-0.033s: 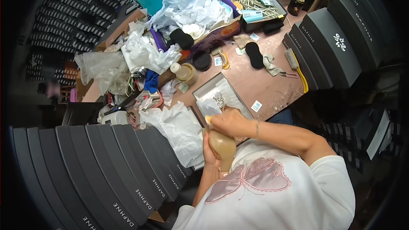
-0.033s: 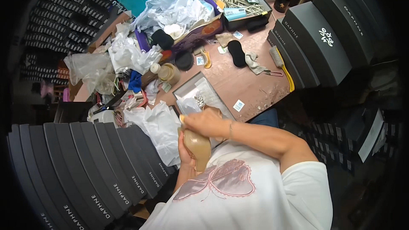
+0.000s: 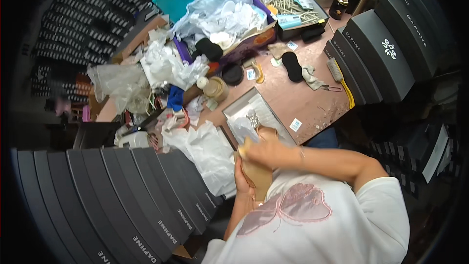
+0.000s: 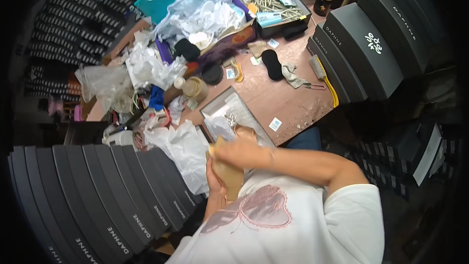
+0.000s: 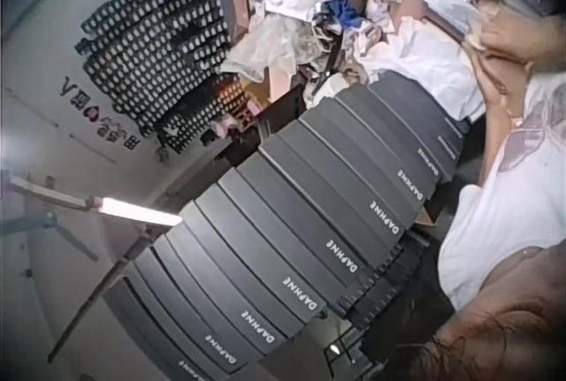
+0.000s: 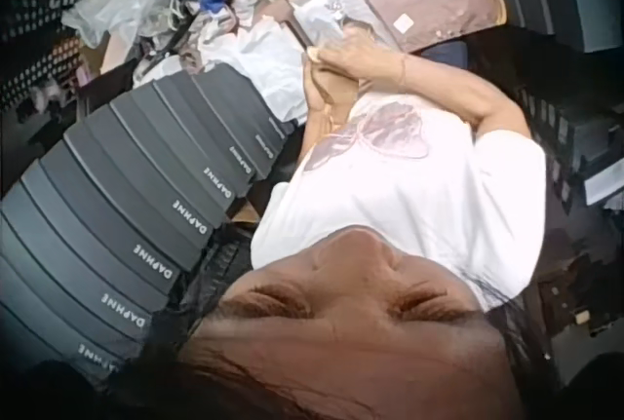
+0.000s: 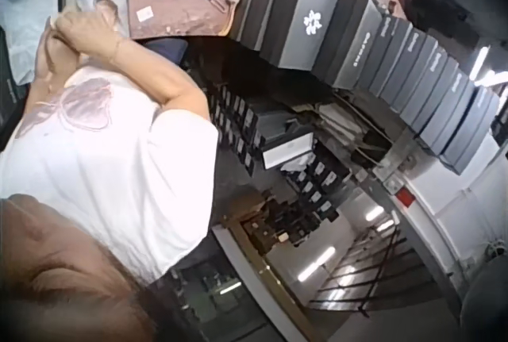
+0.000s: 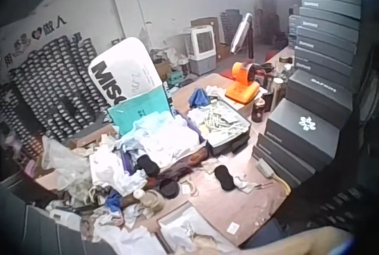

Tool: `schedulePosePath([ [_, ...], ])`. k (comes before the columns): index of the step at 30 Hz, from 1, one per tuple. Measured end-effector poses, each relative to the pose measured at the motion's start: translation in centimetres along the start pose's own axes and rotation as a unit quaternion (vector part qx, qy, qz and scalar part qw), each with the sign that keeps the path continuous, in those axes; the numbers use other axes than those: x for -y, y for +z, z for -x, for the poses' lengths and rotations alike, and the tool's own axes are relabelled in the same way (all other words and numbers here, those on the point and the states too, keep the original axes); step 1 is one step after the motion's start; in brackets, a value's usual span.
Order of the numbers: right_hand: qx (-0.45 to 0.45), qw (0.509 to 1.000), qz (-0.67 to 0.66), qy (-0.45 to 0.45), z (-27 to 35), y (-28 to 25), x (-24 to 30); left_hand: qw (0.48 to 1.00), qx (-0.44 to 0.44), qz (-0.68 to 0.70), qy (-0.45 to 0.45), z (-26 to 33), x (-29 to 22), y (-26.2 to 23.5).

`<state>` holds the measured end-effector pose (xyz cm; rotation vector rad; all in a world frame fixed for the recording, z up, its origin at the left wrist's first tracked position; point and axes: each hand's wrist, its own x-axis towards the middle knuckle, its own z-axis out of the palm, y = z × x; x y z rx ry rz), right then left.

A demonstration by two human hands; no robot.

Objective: The recorder wraps high-heeled shoes in tissue paper, adds foam protection, and places them into a shoebox.

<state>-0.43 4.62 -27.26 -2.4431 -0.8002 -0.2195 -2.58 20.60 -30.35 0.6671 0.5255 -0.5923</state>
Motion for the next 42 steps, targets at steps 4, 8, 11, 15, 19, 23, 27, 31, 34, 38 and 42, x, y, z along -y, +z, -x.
schedulePosePath([
  [4,0.011,0.984,-0.129,-0.123,3.7,-1.8,2.0,0.999,0.032,0.025,-0.032,0.5,-0.5,0.4],
  [8,0.023,0.985,-0.114,-0.124,3.0,-1.4,0.9,0.999,-0.036,0.003,0.025,1.5,0.5,0.7],
  [11,0.045,0.986,-0.120,-0.109,2.4,-1.2,0.9,0.999,0.013,-0.011,-0.033,0.8,-0.6,0.2],
  [15,0.025,0.998,-0.053,-0.006,-2.0,-1.8,-0.3,0.998,-0.035,-0.032,0.042,1.5,-0.2,1.4],
  [19,0.016,0.992,-0.128,0.002,-1.6,0.0,-1.2,1.000,-0.022,0.007,0.018,0.7,-0.7,-0.4],
  [23,-0.108,0.753,-0.556,0.334,-1.5,2.1,-8.3,0.993,-0.007,-0.099,0.065,-0.3,-5.0,0.3],
  [27,-0.049,0.390,-0.850,0.351,1.9,-1.6,-9.1,0.575,-0.138,-0.739,0.323,-2.0,-6.0,0.6],
  [31,-0.113,0.347,-0.855,0.370,3.2,-1.2,-8.7,0.620,0.113,-0.767,0.122,-4.0,0.3,3.4],
  [34,-0.114,0.339,-0.864,0.355,3.8,-0.8,-9.0,0.494,0.095,-0.861,0.076,-5.8,4.9,4.3],
  [38,-0.114,0.367,-0.848,0.364,3.6,-1.4,-8.9,0.498,0.055,-0.847,0.178,-7.4,6.8,1.4],
  [42,-0.120,0.469,-0.776,0.404,2.8,-3.0,-8.9,0.674,0.079,-0.688,0.256,-7.1,4.0,-0.2],
])
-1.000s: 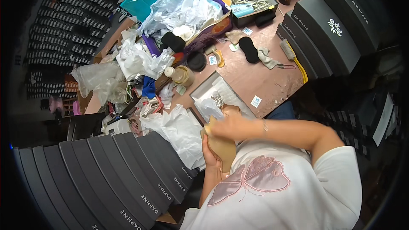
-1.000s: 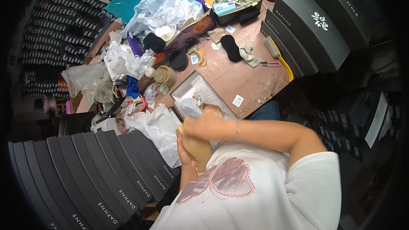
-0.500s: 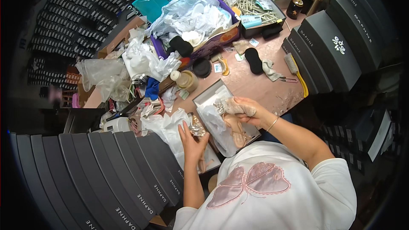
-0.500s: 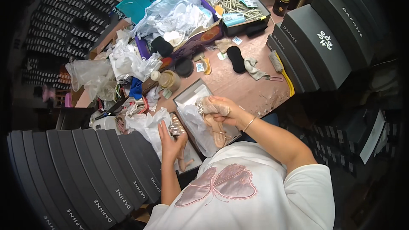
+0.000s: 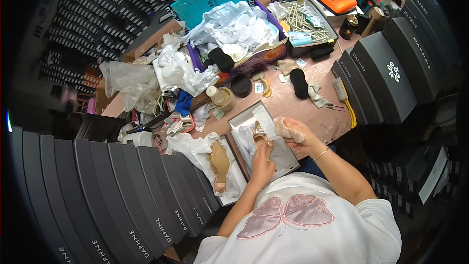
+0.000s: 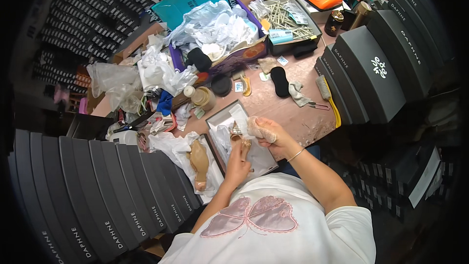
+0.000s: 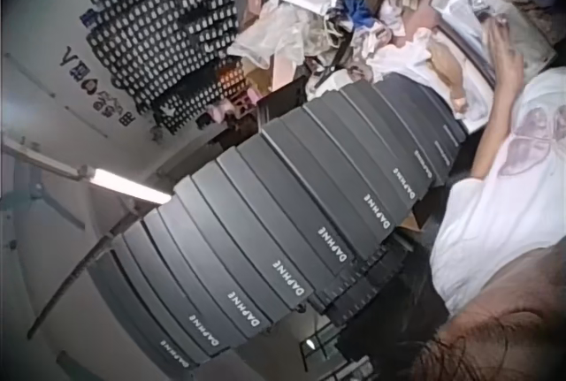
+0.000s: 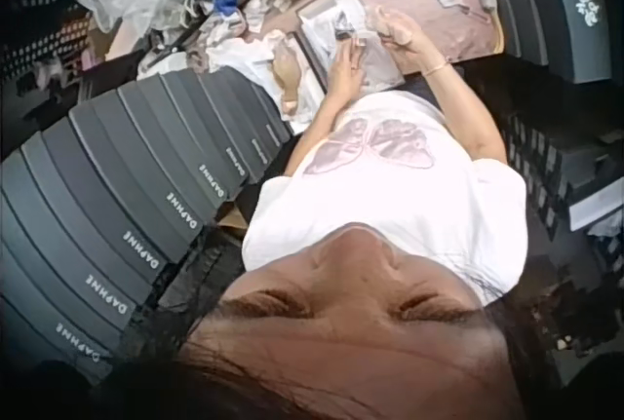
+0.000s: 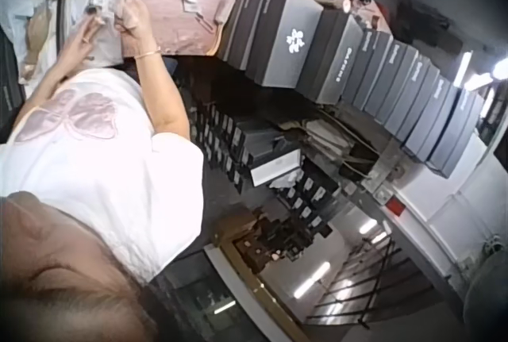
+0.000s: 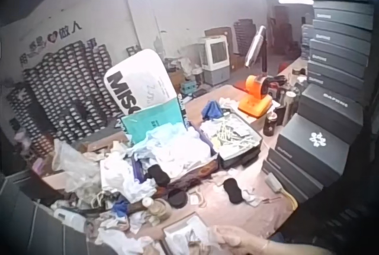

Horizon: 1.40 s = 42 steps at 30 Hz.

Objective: The recorder wraps high-heeled shoes in tissue paper, adds foam protection, and places them into a shoebox.

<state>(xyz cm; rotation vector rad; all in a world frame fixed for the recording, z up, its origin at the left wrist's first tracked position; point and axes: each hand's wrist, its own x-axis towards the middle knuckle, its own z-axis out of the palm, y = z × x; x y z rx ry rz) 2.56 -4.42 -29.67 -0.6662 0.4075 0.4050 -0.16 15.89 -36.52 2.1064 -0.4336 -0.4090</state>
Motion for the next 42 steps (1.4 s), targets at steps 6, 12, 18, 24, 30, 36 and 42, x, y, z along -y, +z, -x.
schedulePosePath([
  [6,-0.038,0.926,0.296,-0.232,-3.0,2.1,5.0,0.753,0.057,0.648,-0.104,4.7,-5.4,-9.7],
  [12,0.100,0.968,0.227,-0.025,-4.5,6.5,2.3,0.767,0.063,0.633,-0.083,8.3,-3.8,-6.0],
  [18,0.160,0.944,0.280,-0.072,-4.7,7.2,0.5,0.711,0.167,0.646,-0.219,2.6,-7.1,-9.0],
  [24,0.010,0.701,0.564,-0.436,-1.3,7.9,0.8,0.682,0.116,0.679,-0.246,2.3,-4.4,-7.5],
  [30,0.064,0.568,0.692,-0.442,0.6,8.5,-2.3,0.688,0.093,0.685,-0.220,3.7,-5.7,-6.9],
  [36,0.095,0.478,0.813,-0.318,3.1,10.2,-3.8,0.637,-0.013,0.723,-0.266,4.2,-7.0,-6.8],
  [42,0.134,0.504,0.800,-0.295,2.0,10.2,-3.9,0.668,-0.027,0.708,-0.227,4.2,-7.2,-6.6],
])
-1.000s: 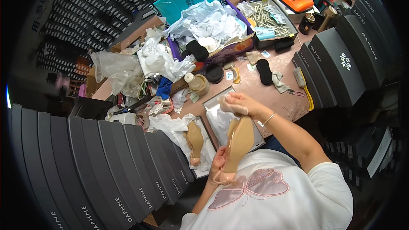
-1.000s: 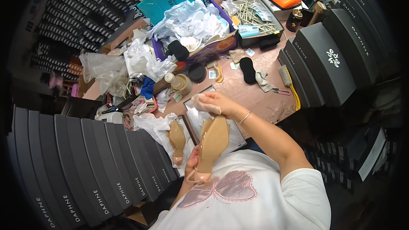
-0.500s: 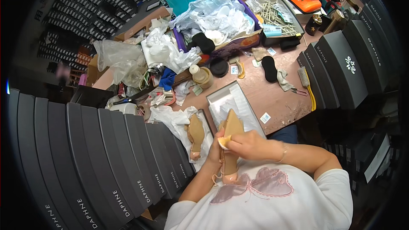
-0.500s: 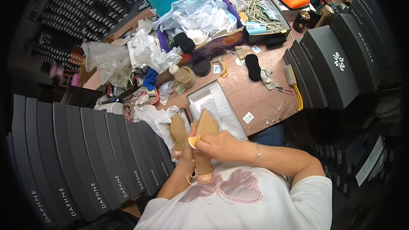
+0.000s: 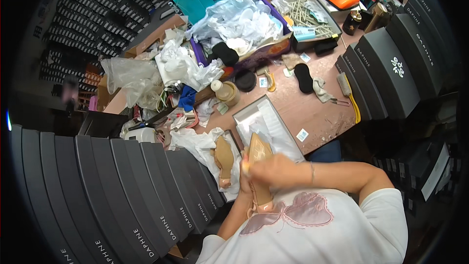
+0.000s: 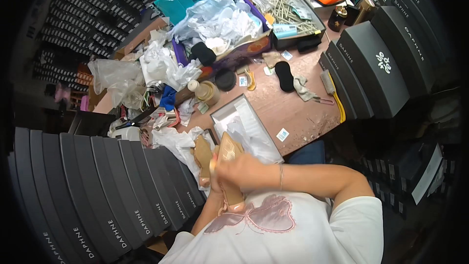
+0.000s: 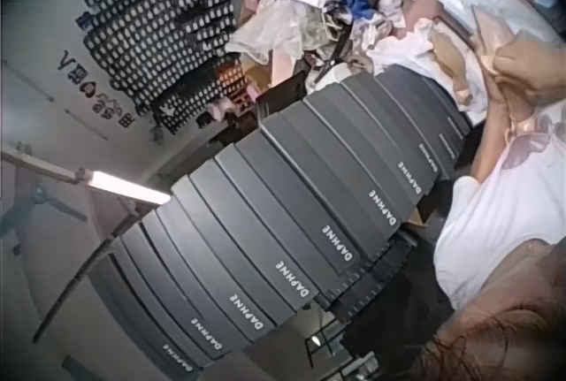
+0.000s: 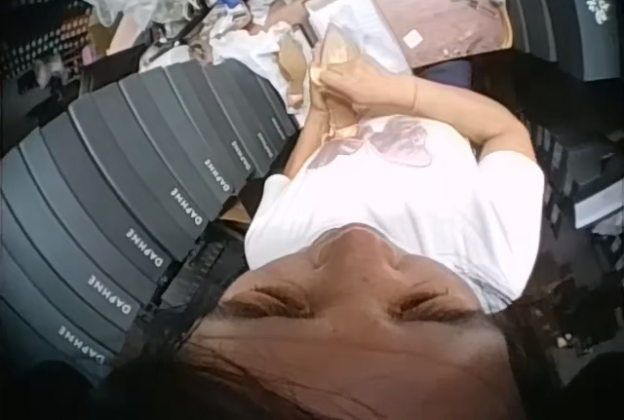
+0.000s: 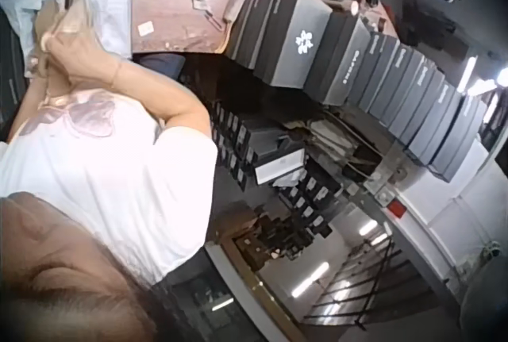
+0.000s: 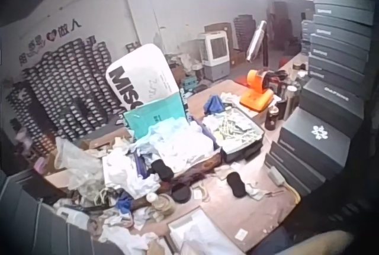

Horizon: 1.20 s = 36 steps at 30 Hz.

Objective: The recorder wraps high-heeled shoes in tissue paper, adds foam protection, and places them into a shoebox.

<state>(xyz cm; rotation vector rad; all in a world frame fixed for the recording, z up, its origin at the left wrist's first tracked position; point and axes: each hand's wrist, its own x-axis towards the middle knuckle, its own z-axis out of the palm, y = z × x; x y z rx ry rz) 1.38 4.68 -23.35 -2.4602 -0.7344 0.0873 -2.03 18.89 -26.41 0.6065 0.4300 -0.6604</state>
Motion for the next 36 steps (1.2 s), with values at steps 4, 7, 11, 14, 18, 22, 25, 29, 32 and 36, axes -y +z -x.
schedulePosePath([
  [4,-0.095,0.993,-0.064,-0.041,1.1,-0.1,-0.4,0.970,0.212,0.073,-0.093,-1.9,-0.3,-4.4],
  [7,0.022,0.999,-0.026,-0.020,1.7,-0.8,-1.4,0.997,-0.071,0.004,-0.014,-0.5,-0.7,1.8],
  [11,-0.094,0.990,-0.086,-0.056,2.8,-1.0,-1.6,0.975,0.190,0.024,-0.108,-2.5,-0.5,-2.5],
  [14,-0.145,0.988,-0.049,0.012,0.0,-1.0,-5.7,0.998,0.041,-0.003,-0.053,-2.6,-0.2,0.1],
  [18,-0.070,0.994,0.036,0.079,1.5,0.6,-9.5,0.998,-0.053,-0.030,0.015,-1.4,-1.3,0.4],
  [22,-0.185,0.962,0.076,0.184,-0.2,-1.0,-16.0,0.977,-0.133,-0.065,0.151,-2.3,-4.7,0.2],
  [25,-0.049,0.988,-0.074,0.124,0.4,1.5,-11.0,0.969,-0.185,-0.063,0.153,-2.9,-6.1,-3.7],
  [29,0.033,0.960,-0.164,0.224,0.7,9.2,-8.6,0.965,-0.216,-0.021,0.150,-3.3,-4.6,-1.4],
  [32,-0.085,0.945,-0.228,0.221,0.4,8.9,-9.7,0.966,-0.195,-0.012,0.168,-3.6,-3.5,-0.4],
  [36,-0.206,0.850,-0.411,0.257,0.5,0.8,-11.9,0.977,-0.137,-0.050,0.153,-5.5,-1.7,-2.8],
])
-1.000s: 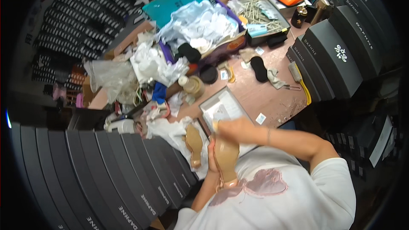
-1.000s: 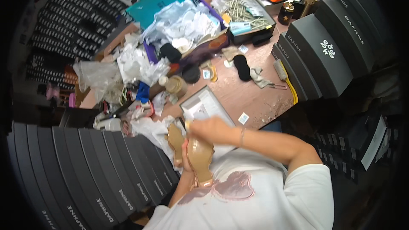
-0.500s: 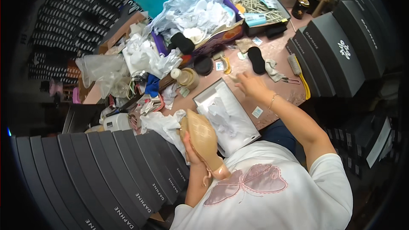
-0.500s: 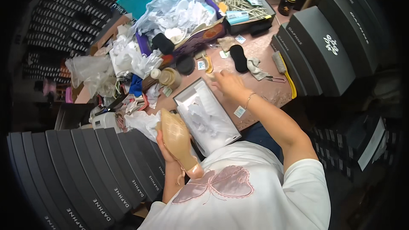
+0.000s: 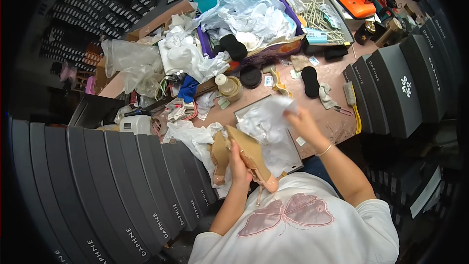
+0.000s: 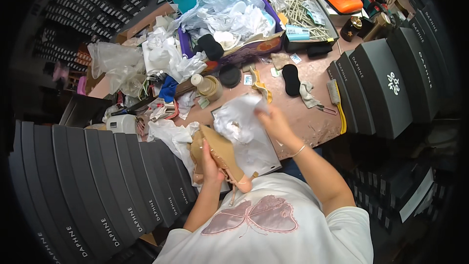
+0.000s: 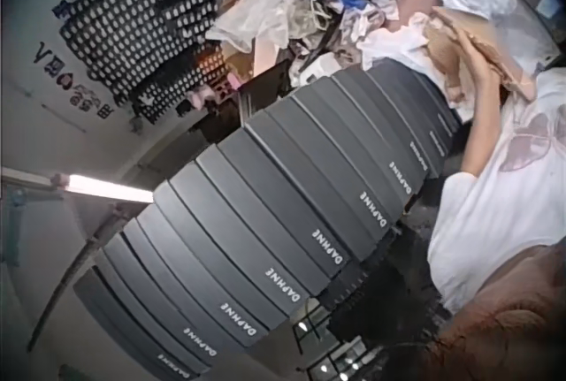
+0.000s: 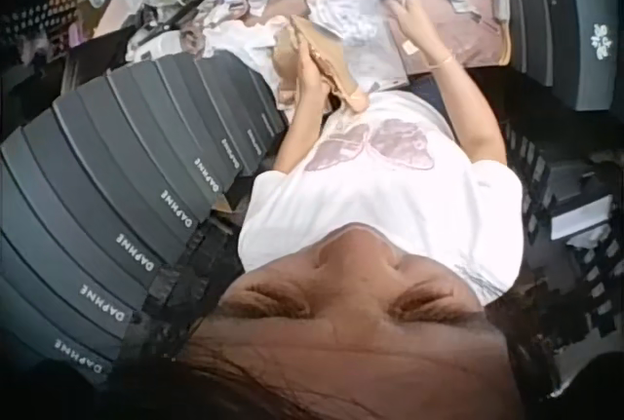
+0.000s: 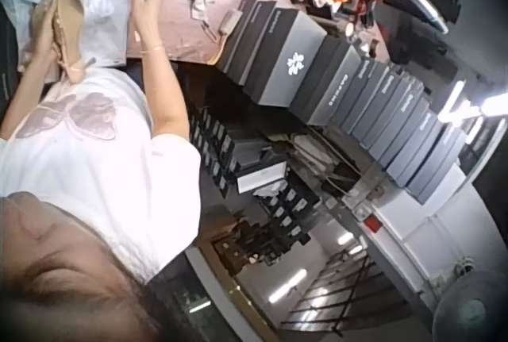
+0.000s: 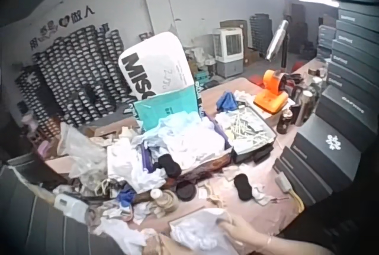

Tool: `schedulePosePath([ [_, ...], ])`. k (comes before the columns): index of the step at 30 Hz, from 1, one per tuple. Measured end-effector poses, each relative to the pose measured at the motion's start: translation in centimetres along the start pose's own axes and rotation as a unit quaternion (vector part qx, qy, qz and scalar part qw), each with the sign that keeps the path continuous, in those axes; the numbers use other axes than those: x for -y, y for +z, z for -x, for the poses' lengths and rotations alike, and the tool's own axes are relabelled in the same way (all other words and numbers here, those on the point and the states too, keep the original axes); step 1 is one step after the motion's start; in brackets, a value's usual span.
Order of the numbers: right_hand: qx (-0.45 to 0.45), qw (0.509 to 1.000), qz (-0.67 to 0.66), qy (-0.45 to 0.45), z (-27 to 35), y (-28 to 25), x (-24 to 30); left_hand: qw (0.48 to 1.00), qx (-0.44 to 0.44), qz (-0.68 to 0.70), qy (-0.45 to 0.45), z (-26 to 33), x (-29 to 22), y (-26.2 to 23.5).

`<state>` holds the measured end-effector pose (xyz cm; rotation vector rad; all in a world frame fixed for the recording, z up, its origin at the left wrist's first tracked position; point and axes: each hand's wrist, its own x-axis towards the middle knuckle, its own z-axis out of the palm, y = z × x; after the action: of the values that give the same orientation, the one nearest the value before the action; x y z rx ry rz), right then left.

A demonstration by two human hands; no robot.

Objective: The recorder wraps high-heeled shoes in tissue paper, adds foam protection, and places them into a shoebox.

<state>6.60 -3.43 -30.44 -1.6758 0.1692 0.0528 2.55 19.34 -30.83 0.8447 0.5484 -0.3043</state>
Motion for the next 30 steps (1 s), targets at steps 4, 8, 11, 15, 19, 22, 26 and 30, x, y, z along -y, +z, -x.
schedulePosePath([
  [4,-0.011,0.988,-0.154,0.030,-0.8,-2.8,2.9,0.938,0.113,-0.291,0.152,-1.3,1.3,0.0],
  [8,0.079,0.995,0.027,0.062,1.2,-1.6,2.6,0.770,0.164,-0.538,0.302,0.6,-1.9,4.5],
  [11,0.123,0.989,0.027,0.079,1.8,-0.6,2.6,0.867,0.182,-0.398,0.238,-0.8,-2.3,5.6],
  [15,0.033,0.998,0.027,0.035,1.8,-2.4,3.2,0.930,0.078,-0.305,0.190,-2.7,-3.1,3.7],
  [19,0.014,0.991,0.105,-0.082,3.4,0.4,5.0,0.865,0.070,-0.397,0.298,-1.7,-3.0,3.4],
  [22,-0.055,0.957,0.205,-0.198,3.3,3.3,3.4,0.865,0.130,-0.392,0.287,-0.2,-3.6,5.1],
  [26,0.104,0.982,0.157,0.021,3.6,-0.1,1.4,0.866,0.063,-0.374,0.325,-1.2,-6.3,2.3],
  [30,0.085,0.987,0.120,0.063,3.1,-3.9,-0.5,0.845,0.067,-0.454,0.275,-3.1,-7.5,-2.4],
])
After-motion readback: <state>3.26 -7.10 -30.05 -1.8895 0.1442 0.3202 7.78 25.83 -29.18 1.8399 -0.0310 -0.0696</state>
